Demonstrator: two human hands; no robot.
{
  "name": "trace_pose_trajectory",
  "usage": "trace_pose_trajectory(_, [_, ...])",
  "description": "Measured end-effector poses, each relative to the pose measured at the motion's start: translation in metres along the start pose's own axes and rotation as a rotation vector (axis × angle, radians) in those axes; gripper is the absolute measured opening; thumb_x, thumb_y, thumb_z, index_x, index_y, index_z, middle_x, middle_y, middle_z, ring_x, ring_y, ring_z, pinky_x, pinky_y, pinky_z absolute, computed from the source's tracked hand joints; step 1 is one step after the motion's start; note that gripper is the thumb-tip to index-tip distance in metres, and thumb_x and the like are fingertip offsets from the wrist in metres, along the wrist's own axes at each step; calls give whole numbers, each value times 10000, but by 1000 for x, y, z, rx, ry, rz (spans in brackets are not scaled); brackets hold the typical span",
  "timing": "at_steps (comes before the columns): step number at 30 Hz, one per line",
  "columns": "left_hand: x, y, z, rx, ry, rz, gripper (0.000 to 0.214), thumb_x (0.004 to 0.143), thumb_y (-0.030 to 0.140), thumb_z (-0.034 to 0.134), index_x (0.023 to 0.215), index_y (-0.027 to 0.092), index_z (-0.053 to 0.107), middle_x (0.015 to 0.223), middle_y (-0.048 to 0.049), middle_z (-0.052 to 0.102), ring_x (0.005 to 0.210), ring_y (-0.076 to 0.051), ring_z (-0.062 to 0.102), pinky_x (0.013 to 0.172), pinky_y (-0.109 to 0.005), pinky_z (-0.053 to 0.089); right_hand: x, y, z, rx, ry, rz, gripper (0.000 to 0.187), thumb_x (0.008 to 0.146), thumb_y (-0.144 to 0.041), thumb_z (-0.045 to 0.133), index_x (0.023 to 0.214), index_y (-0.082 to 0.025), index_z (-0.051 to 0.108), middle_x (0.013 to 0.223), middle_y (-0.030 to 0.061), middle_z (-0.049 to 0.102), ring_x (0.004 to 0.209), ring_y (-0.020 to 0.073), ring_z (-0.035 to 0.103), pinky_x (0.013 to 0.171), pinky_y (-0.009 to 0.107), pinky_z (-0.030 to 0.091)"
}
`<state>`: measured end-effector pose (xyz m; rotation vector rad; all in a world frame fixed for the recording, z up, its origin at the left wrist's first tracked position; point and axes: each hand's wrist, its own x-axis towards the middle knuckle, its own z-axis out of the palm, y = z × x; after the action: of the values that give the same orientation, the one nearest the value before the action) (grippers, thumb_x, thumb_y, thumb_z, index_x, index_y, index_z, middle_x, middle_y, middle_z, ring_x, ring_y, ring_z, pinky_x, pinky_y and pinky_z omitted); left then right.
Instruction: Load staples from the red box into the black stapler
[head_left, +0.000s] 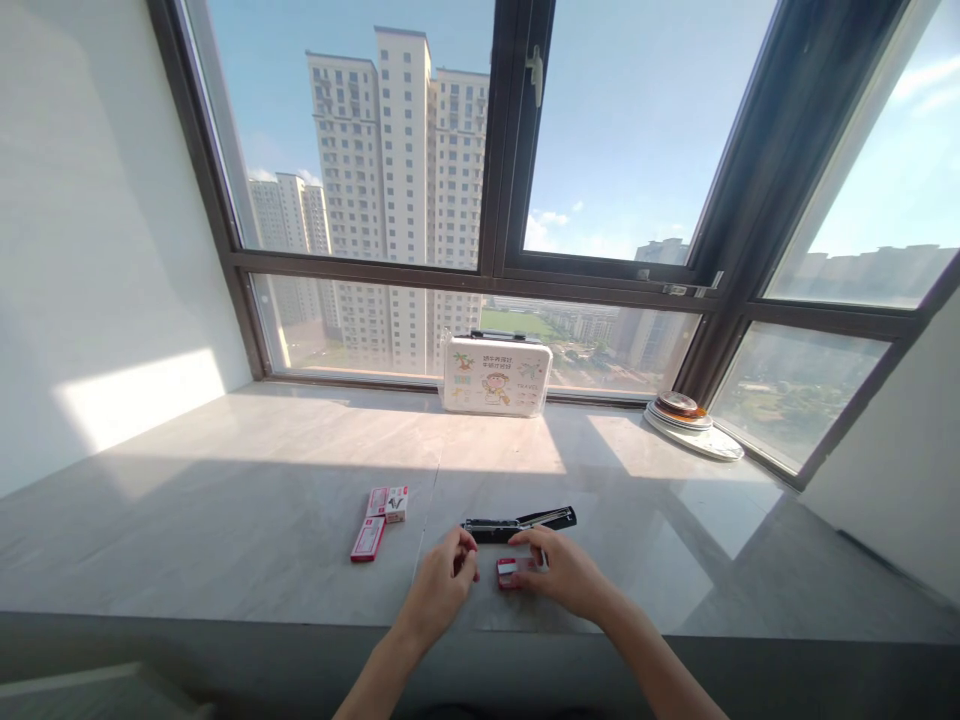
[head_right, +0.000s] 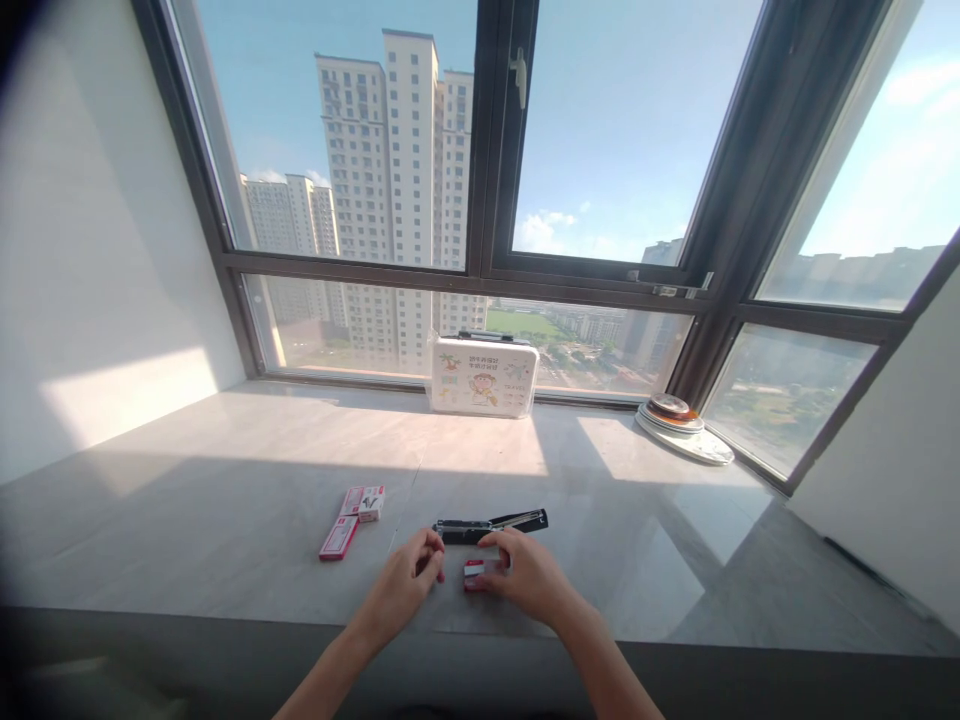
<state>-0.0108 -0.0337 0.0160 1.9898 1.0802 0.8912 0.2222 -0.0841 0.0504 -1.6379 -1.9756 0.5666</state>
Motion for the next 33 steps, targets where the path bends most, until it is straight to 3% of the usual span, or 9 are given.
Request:
trace_pose_trajectory(2, [8,-10,-9,109,124,-28,206,953,383,462,1065,222,526,772,22,629,687,-164,599,663,-273,401,4,-4,2,20,-14,-25,379,777,-520,776,1052,-259,759,885,17,640,769,176,574,685,265,395])
trace_pose_trajectory(4, [17,-16,-15,244,167,-33,315,915,424,537,1155,221,527,765,33,597,706,-172,589,691,-277,387,8,-6,7,32,-26,-45,234,809,-438,763,962,-261,777,870,13,639,763,167,573,681,257,389])
trace_pose_trajectory(8, [27,-18,-16,386,11,25,330,866,439,621,1132,245,599,759,25,609,789,-198,602,732,-283,355,18,-9,14,-16,3,-69,116,848,-311,716,934,-244,755,863,7,646,758,160,574,688,255,375])
trace_pose_trajectory(14, [28,-15,-16,369,-40,5,263,887,430,598,1082,255,627,776,13,635,808,-210,606,719,-287,324,46,-13,18,-52,133,-106,145,928,-300,610,1001,-228,713,841,6,625,743,157,558,682,254,380])
trace_pose_trajectory(22, [28,-17,-17,369,-17,7,227,871,394,618,1049,253,627,766,15,636,775,-209,603,712,-295,313,72,-14,24,-84,41,-114,156,901,-295,629,989,-224,735,884,22,656,766,166,581,705,261,394])
trace_pose_trajectory(26, [29,-17,-17,367,-17,-10,225,866,392,619,1041,251,631,766,15,640,770,-208,604,710,-296,314,71,-15,21,-115,52,-90,203,891,-356,647,1022,-224,728,852,24,670,737,173,587,680,267,375])
trace_pose_trajectory(30, [29,-17,-17,358,-14,-4,243,865,395,626,1064,255,629,761,21,638,774,-204,607,705,-289,315,57,-21,20,-130,79,-37,207,941,-355,557,964,-230,720,726,12,651,687,175,576,621,271,325])
trace_pose_trajectory(33, [28,-16,-18,353,-23,-13,259,876,417,611,1075,252,629,763,17,641,784,-207,613,719,-291,327,39,-19,25,-55,41,-47,262,924,-367,577,1143,-278,691,741,-5,652,687,175,581,613,266,326])
